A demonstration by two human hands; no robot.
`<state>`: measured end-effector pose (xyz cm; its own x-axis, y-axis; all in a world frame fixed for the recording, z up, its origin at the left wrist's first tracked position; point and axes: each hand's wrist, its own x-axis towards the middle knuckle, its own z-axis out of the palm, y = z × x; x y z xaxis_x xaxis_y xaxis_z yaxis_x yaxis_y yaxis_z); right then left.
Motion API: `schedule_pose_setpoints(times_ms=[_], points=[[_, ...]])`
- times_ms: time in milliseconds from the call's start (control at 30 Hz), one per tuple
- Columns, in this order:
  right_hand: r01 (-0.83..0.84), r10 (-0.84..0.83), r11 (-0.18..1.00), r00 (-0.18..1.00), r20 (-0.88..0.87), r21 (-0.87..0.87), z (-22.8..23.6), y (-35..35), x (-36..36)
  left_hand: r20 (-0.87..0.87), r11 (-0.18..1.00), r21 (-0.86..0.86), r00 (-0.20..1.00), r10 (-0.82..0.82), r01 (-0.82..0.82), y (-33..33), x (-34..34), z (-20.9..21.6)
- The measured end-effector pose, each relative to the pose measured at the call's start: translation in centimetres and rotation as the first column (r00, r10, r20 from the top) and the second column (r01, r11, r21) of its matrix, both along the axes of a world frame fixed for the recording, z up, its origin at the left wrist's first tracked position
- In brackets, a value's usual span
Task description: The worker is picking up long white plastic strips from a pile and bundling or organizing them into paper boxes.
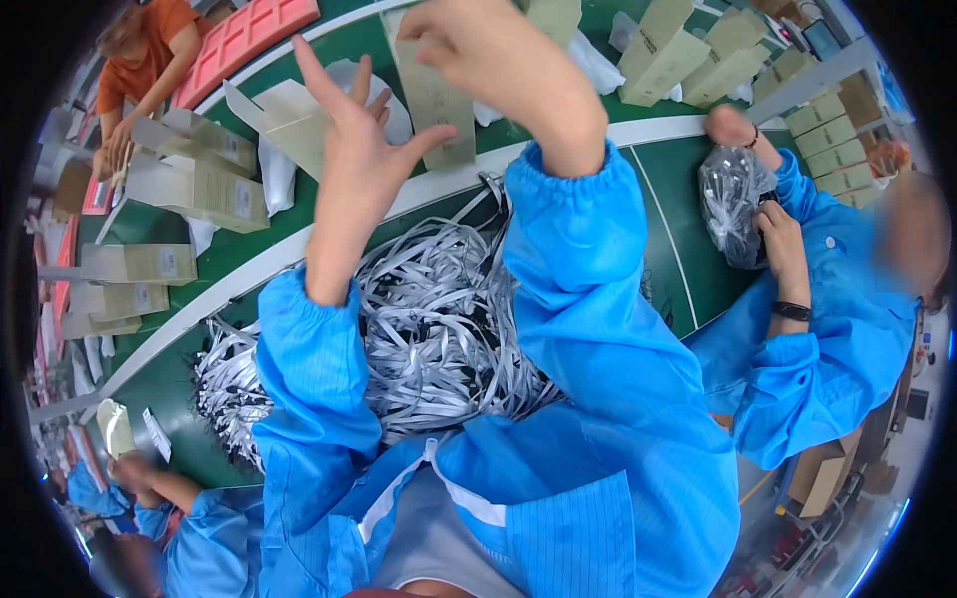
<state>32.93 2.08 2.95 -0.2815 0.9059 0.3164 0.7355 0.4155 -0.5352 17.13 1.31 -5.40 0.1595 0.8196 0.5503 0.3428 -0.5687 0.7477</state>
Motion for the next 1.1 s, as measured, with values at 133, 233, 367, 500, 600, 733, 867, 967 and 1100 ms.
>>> schedule_pose_setpoints(times_ms=[133, 233, 367, 500, 600, 733, 867, 967, 1100], points=[[0.028, -0.016, 0.993, 0.995, -0.103, 0.113, -3.5, 3.0, 2.4, -0.566, 0.952, -0.292, 0.787, -0.247, 0.09, -0.6, -3.5, 0.1], [0.015, 0.006, 0.986, 0.992, -0.126, 0.165, -5.8, 4.8, 2.4, -0.758, 0.938, -0.315, 0.556, -0.341, 0.147, -0.9, -4.9, -3.1], [0.073, -0.054, 0.982, 0.993, -0.109, 0.172, -5.5, 4.6, 2.8, -0.755, 0.883, -0.445, 0.468, -0.459, 0.148, 1.1, -4.2, -6.2], [0.151, -0.101, 0.952, 0.976, -0.195, 0.265, -0.5, -0.7, 2.6, -0.74, 0.875, -0.443, 0.471, -0.481, 0.196, 0.9, -3.6, -4.2], [-0.017, 0.157, 0.955, 0.877, -0.454, 0.297, -1.1, -1.9, 3.4, -0.675, 0.849, -0.431, 0.515, -0.529, 0.306, -0.3, -2.9, 1.1], [-0.435, 0.342, 0.895, 0.81, -0.476, -0.098, -0.1, -3.4, 0.2, -0.618, 0.87, -0.317, 0.613, -0.492, 0.378, -3.5, -3.4, 5.2], [-0.711, 0.503, 0.666, 0.651, -0.568, -0.226, -2.4, -1.8, -2.0, -0.534, 0.908, -0.023, 0.763, -0.365, 0.418, -4.2, -4.1, 5.8], [-0.815, 0.535, 0.514, 0.549, -0.642, -0.269, -3.1, -1.2, -3.0, -0.416, 0.914, 0.159, 0.865, -0.28, 0.373, -4.6, -4.6, 7.2], [-0.94, 0.504, 0.164, 0.341, -0.793, -0.3, -3.8, -1.1, -4.0, -0.133, 0.905, 0.415, 0.99, -0.042, 0.094, -5.3, -5.7, 9.0]])
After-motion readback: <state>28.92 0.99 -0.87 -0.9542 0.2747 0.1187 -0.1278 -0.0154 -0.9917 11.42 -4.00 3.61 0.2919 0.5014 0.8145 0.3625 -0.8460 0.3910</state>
